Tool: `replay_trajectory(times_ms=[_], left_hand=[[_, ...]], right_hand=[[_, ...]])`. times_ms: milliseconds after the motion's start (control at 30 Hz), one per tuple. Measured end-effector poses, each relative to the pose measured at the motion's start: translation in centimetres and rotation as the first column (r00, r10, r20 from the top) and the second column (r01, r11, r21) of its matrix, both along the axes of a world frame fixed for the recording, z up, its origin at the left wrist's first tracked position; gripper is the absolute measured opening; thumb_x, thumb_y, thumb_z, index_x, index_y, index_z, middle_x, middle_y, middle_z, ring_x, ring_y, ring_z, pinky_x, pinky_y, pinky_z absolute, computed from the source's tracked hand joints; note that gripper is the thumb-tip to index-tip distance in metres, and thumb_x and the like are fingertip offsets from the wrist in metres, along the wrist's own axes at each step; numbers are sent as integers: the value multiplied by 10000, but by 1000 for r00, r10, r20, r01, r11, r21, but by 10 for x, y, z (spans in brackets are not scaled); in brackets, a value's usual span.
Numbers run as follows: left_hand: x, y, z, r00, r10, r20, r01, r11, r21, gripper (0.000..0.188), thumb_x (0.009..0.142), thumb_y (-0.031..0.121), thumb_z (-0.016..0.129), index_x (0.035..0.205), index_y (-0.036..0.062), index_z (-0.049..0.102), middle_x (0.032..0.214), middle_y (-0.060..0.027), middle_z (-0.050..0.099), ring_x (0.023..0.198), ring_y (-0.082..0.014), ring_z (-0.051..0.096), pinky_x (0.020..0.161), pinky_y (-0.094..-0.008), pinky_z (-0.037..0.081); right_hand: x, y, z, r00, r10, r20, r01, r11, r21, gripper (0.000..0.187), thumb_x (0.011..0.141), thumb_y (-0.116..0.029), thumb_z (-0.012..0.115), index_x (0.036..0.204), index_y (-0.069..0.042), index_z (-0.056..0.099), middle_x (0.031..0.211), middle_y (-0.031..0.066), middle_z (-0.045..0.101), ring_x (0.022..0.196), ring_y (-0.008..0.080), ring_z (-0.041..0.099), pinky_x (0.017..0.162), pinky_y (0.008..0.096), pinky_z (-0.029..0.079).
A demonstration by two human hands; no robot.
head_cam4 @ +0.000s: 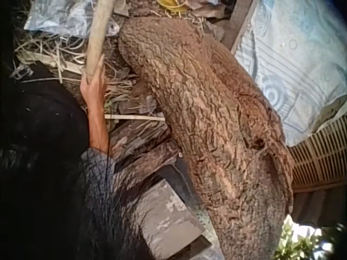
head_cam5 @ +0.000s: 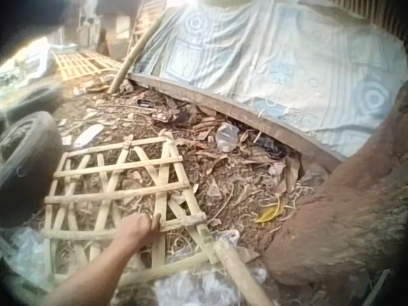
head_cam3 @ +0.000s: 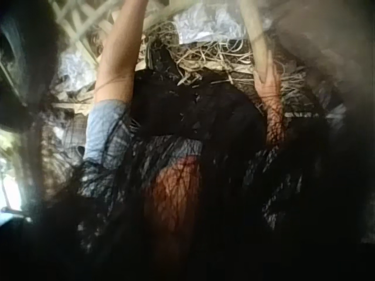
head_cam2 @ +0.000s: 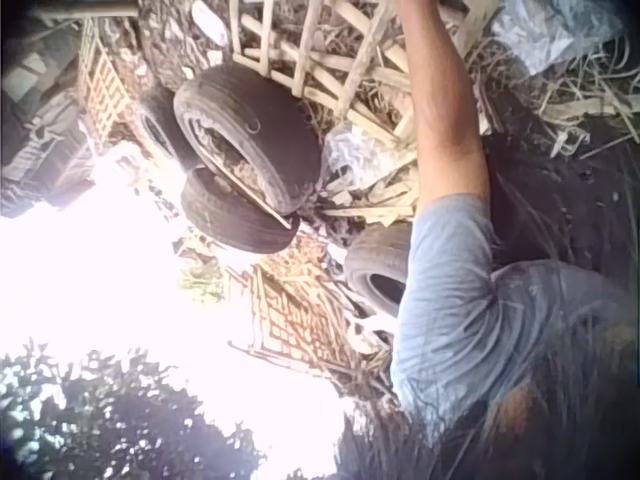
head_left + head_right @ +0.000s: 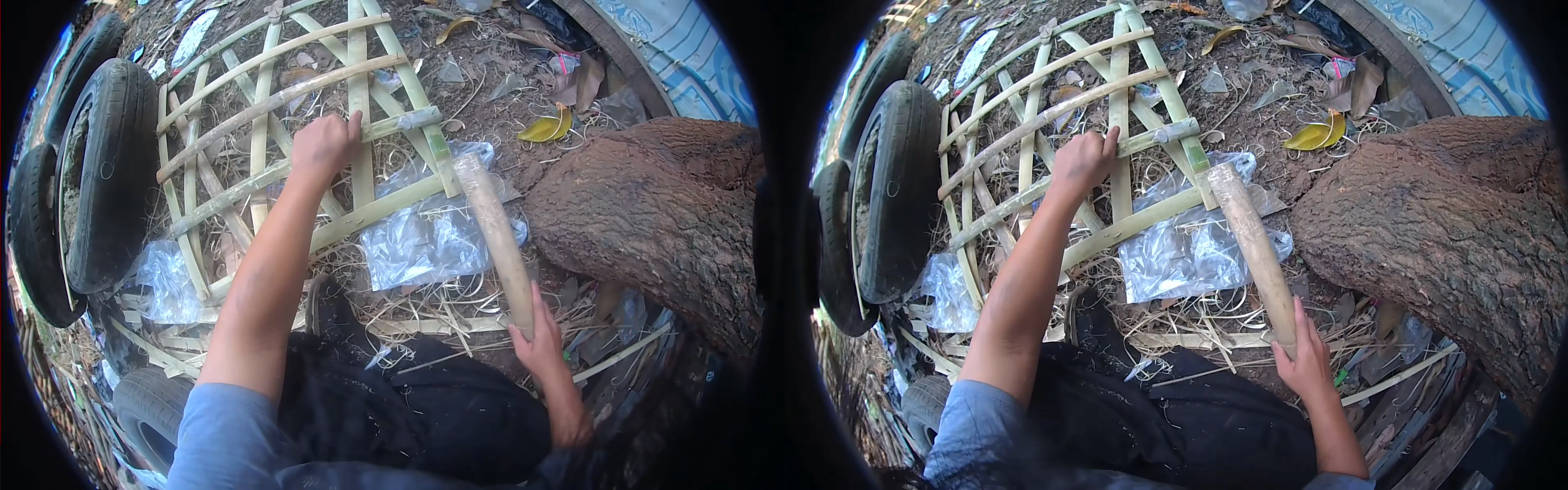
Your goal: The person constructs a bamboo grid by hand, positioning thin bamboo strips across a wooden frame and securing them by inserting other strips into slots.
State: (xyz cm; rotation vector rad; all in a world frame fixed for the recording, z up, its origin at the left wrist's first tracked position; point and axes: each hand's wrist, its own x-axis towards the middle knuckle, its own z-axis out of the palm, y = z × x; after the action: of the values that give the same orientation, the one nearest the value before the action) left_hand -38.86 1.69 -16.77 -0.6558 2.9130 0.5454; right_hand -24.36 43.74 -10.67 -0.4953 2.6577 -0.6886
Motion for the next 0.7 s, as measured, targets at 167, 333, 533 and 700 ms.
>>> replay_trajectory(times_ms=[167, 333, 533, 700], left_hand=[[3, -2, -6, 997, -12, -77, 12, 1000, -3, 638, 973, 499, 405, 742, -36, 666, 800, -286, 654, 803, -455, 647, 770, -511, 512], [-4, 6, 10, 999, -8, 35, 7, 1000, 12, 619, 972, 487, 378, 837, -19, 708, 893, -261, 681, 885, -428, 659, 825, -485, 514], [0, 2, 2, 1000, 10, -11, -10, 1000, 10, 626, 970, 520, 407, 823, -23, 680, 865, -277, 669, 852, -446, 649, 794, -504, 512], [-2, 4, 3, 999, 1, 39, -1, 1000, -3, 624, 972, 490, 374, 862, -24, 710, 922, -262, 679, 900, -424, 657, 829, -484, 513]], right_hand=[[-4, -1, -1, 998, 14, 58, -22, 991, 132, 830, 773, -52, 679, 1490, -25, 263, 1180, 265, 560, 1008, 453, 607, 846, 479, 503], [4, -5, -10, 978, -58, -202, 38, 994, -103, 814, 779, -41, 672, 1482, -3, 262, 1171, 292, 555, 1016, 475, 596, 853, 487, 499], [4, -12, -12, 976, -51, -212, 29, 994, -108, 807, 785, -54, 682, 1481, -20, 277, 1190, 279, 553, 1020, 472, 596, 847, 479, 507], [11, -9, -7, 978, 145, -149, -140, 989, 44, 796, 796, -83, 689, 1480, -35, 284, 1168, 246, 559, 981, 444, 608, 813, 477, 515]])
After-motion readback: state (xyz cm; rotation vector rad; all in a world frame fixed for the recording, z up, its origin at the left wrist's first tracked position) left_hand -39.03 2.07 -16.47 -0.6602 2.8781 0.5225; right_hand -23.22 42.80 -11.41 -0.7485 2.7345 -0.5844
